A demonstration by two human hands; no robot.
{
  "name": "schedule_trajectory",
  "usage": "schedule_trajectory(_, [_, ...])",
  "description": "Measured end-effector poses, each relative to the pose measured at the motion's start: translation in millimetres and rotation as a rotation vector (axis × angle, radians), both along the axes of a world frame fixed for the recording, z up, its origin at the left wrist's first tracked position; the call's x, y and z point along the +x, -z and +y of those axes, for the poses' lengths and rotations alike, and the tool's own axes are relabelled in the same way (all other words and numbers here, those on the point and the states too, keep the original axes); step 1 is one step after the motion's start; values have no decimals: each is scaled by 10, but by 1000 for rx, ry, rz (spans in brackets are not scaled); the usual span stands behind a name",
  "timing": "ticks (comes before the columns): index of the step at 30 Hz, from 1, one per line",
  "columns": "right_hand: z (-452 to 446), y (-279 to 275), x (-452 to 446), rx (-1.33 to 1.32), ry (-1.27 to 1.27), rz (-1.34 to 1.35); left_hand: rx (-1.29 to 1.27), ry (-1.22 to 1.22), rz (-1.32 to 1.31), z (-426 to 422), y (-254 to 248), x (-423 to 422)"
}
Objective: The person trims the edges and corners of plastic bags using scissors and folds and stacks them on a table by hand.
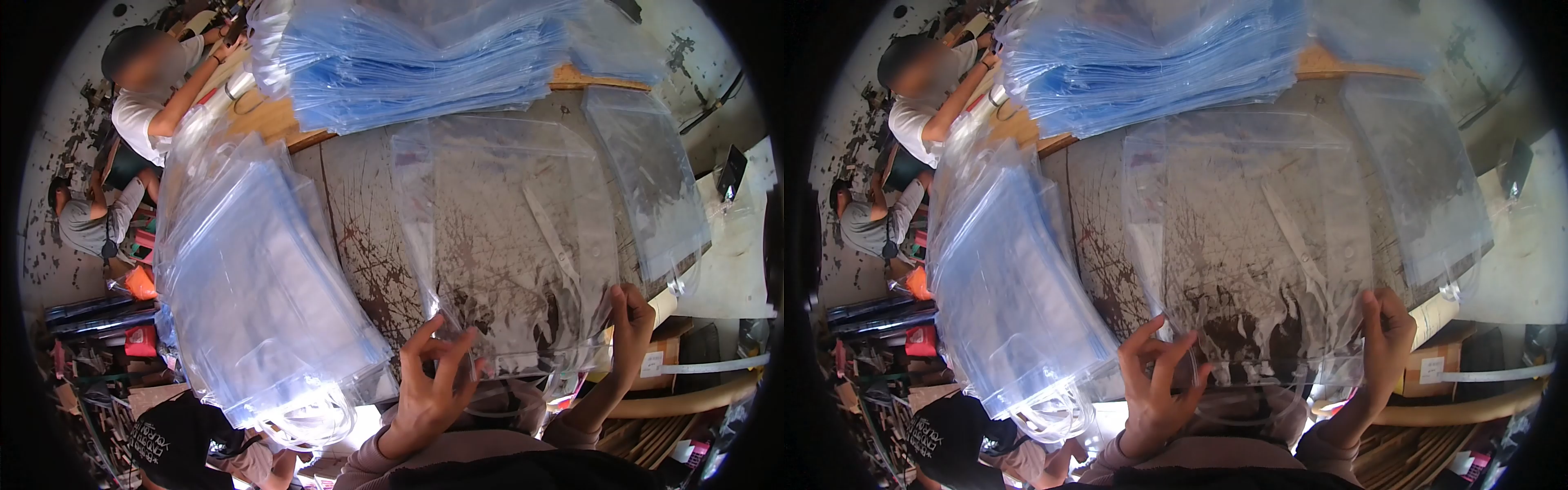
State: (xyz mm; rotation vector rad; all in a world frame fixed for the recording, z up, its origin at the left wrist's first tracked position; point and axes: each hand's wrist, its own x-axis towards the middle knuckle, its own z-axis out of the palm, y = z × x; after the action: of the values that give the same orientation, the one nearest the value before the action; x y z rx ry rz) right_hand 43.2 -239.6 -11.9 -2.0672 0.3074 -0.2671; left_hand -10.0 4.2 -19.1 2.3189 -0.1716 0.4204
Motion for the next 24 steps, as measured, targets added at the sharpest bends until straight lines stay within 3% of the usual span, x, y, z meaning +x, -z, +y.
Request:
schedule_trajectory(5, [-12, 11, -6, -36, 6, 12, -29, -83, -43, 1, -12, -13])
schedule_trajectory(9, [-64, 16, -51, 6, -7, 0, -203, -121, 11, 73, 48, -90])
schedule_trajectory(11, [-146, 1, -84, 229, -145, -87, -676, -86, 77, 101, 125, -123])
schedule_trajectory(12, [-161, -34, -87, 228, -138, -99, -1012, -96, 183, 32, -125, -109])
schedule_trajectory(14, [-185, -114, -102, 1298, -350, -296, -951, -19, 158, 109, -10, -165])
schedule_trajectory(15, [-211, -103, -102, 1297, -348, -306, -891, 43, 139, 137, 6, -177])
schedule_trajectory(16, [-250, -79, -101, 1473, -364, -372, -889, 51, 137, 123, 3, -201])
schedule_trajectory(18, [-214, -89, -123, 1732, -285, -467, -1268, 87, 294, 56, -50, -237])
schedule_trajectory(22, [-118, 29, -318, 1671, -277, -402, -1401, 175, 544, -16, -117, -216])
schedule_trajectory(24, [-117, 151, -461, 1292, -4, -357, -1430, 94, 535, -58, -105, -244])
